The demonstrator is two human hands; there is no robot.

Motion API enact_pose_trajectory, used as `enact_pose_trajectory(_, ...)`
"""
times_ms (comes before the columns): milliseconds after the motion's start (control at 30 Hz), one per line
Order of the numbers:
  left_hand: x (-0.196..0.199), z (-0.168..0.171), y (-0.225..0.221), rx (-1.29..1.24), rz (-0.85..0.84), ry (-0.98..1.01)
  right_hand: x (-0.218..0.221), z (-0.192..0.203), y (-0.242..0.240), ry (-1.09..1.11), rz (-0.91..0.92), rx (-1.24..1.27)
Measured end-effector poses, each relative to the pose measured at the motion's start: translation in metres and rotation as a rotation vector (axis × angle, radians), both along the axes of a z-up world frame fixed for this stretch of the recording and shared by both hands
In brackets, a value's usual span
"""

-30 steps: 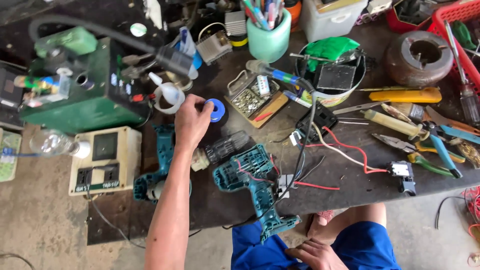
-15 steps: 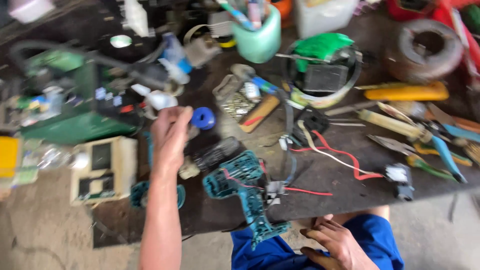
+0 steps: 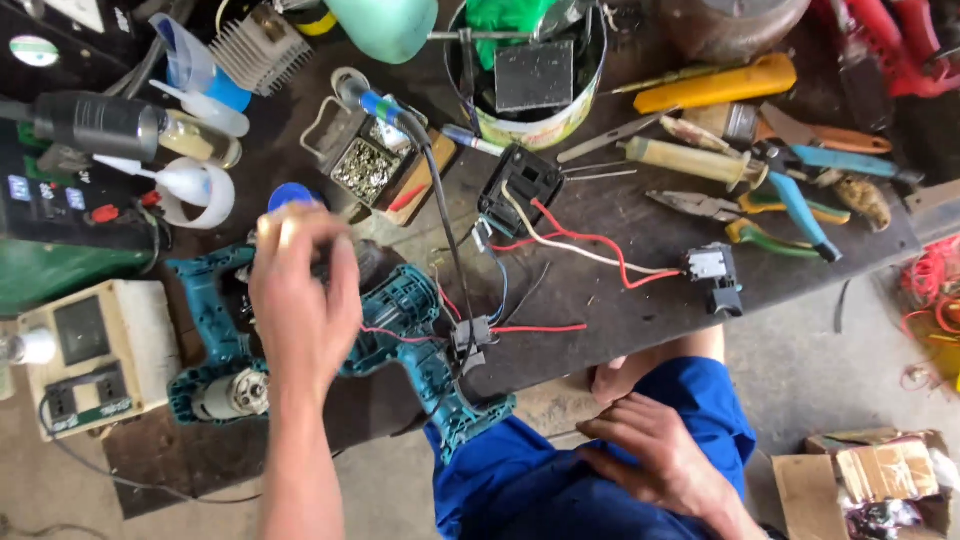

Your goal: The person is repairing a power tool by stripping electrical wires and connecting them to a trigger switch assembly on a workbench.

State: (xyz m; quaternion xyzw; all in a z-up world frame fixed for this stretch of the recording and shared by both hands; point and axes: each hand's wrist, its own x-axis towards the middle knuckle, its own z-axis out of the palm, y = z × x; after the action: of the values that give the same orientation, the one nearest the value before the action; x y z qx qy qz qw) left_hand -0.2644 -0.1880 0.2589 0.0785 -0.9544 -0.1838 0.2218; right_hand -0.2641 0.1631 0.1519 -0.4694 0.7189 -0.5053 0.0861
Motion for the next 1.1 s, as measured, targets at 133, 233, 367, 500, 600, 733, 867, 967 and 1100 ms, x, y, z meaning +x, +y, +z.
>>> enact_pose_trajectory(133, 0.039, 0.009, 0.050, 0.238, -0.105, 0.055, -0.011, 0.022, -0.012, 0.018, -0.148, -0.158)
enact_pose_trajectory(233, 0.066, -0.026, 0.060, 0.091, -0.160, -0.052, -0.024, 0.038, -0.038, 0.119, -0.232, -0.118)
enact_pose_trajectory(367, 0.074, -0.033, 0.066, -0.054, -0.134, -0.111, -0.036, 0.036, -0.078, 0.221, -0.223, -0.127)
enact_pose_trajectory(500, 0.071, -0.030, 0.069, -0.070, -0.129, -0.081, -0.045, 0.022, -0.112, 0.348, -0.156, -0.041)
enact_pose_trajectory(600, 0.074, -0.035, 0.069, -0.033, -0.135, -0.087, -0.047, 0.017, -0.121, 0.332, -0.115, -0.007)
enact_pose_trajectory(733, 0.077, -0.037, 0.070, 0.031, -0.140, -0.067, -0.050, 0.013, -0.121, 0.291, -0.070, 0.067)
enact_pose_trajectory(867, 0.087, -0.038, 0.078, 0.094, -0.108, -0.106, -0.050, 0.013, -0.122, 0.244, -0.083, 0.035)
enact_pose_trajectory(967, 0.095, -0.037, 0.087, 0.084, -0.121, -0.104, -0.047, 0.018, -0.119, 0.238, -0.077, 0.006)
enact_pose_trajectory(1100, 0.107, -0.035, 0.082, 0.093, -0.027, 0.114, -0.041, 0.020, -0.113, 0.323, -0.178, -0.015)
